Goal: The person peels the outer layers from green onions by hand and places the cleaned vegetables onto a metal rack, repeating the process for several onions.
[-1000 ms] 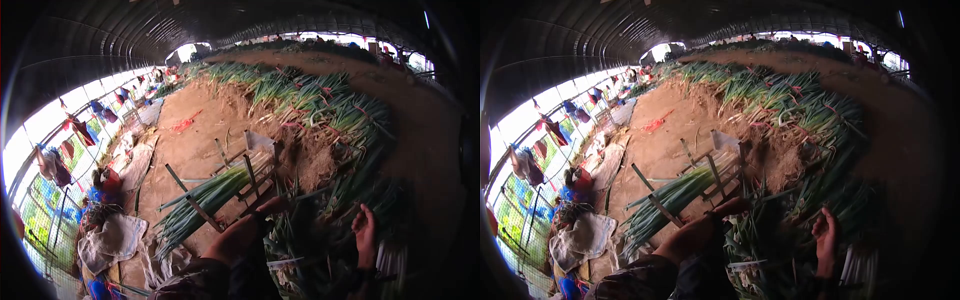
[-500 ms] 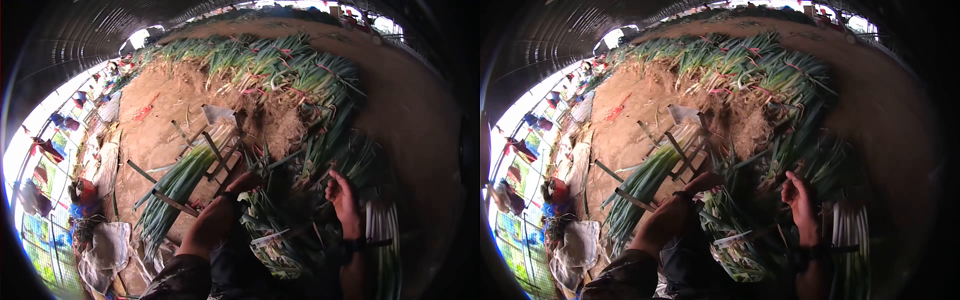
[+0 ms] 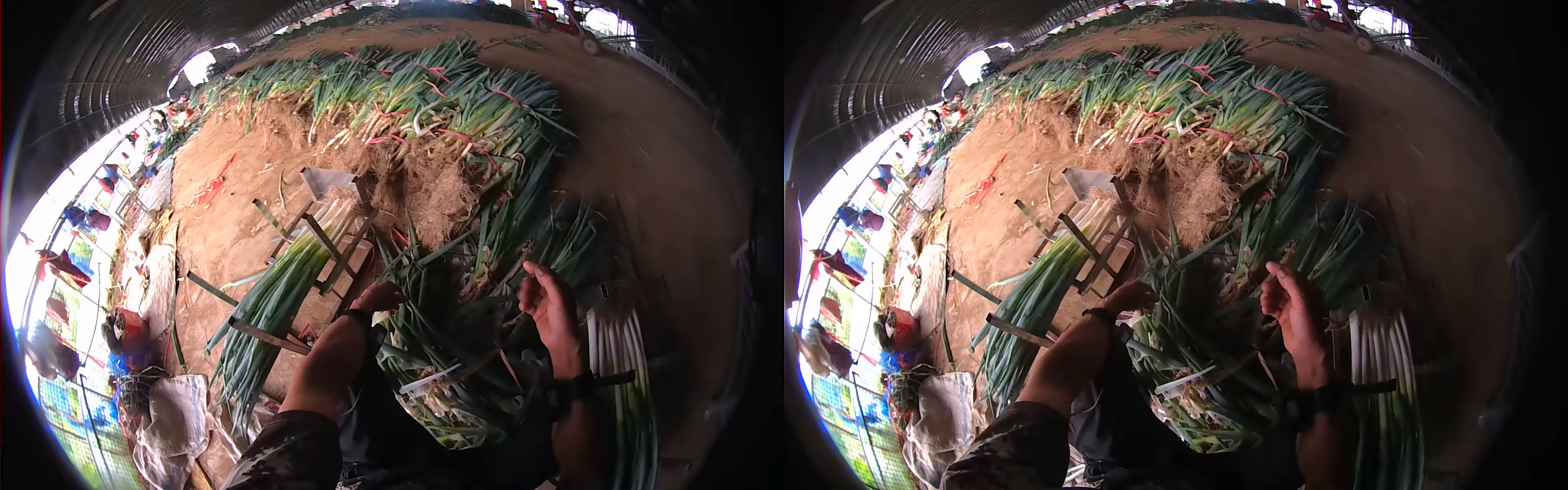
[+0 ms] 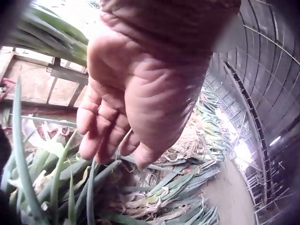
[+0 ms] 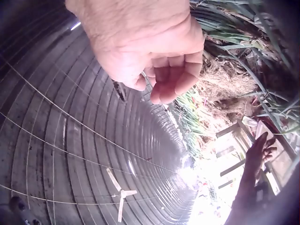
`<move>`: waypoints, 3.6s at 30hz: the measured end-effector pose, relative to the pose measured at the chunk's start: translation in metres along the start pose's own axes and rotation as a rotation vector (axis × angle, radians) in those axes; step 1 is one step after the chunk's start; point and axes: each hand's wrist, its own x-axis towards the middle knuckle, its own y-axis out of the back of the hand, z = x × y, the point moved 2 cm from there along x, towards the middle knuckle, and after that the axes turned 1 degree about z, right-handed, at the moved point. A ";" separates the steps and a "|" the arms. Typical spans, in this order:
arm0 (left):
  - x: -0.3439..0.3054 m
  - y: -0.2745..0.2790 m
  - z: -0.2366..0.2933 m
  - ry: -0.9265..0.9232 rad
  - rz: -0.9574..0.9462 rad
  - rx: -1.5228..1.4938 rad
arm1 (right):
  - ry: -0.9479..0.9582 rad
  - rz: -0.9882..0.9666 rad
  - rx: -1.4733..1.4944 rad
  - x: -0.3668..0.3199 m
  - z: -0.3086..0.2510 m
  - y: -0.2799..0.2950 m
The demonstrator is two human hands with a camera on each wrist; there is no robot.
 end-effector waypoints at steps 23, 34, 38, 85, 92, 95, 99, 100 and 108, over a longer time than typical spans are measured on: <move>0.029 -0.011 0.004 -0.047 -0.035 -0.165 | 0.089 0.098 0.083 -0.006 -0.023 0.041; 0.035 -0.018 0.042 -0.031 -0.094 -0.053 | 0.294 0.260 0.158 -0.036 -0.056 0.089; 0.057 -0.048 0.068 -0.163 -0.118 0.151 | 0.285 0.278 0.148 -0.048 -0.058 0.093; -0.119 -0.015 0.219 -0.702 -0.579 -0.037 | 0.047 0.086 0.059 -0.007 -0.003 0.025; -0.148 0.088 0.193 -0.452 -0.161 0.176 | 0.295 -0.020 -0.454 -0.004 0.015 0.001; -0.137 0.069 0.201 -0.525 -0.031 -0.266 | 0.312 -0.073 -0.624 -0.006 0.019 -0.008; -0.093 0.004 0.223 -0.524 0.085 -0.866 | 0.446 -0.130 -0.432 -0.001 0.057 -0.011; -0.088 0.001 0.232 -0.554 0.081 -0.782 | 0.425 -0.144 -0.577 -0.004 0.057 -0.010; -0.048 -0.010 0.203 -0.575 0.074 -0.790 | 0.274 0.012 -0.443 0.016 0.059 -0.009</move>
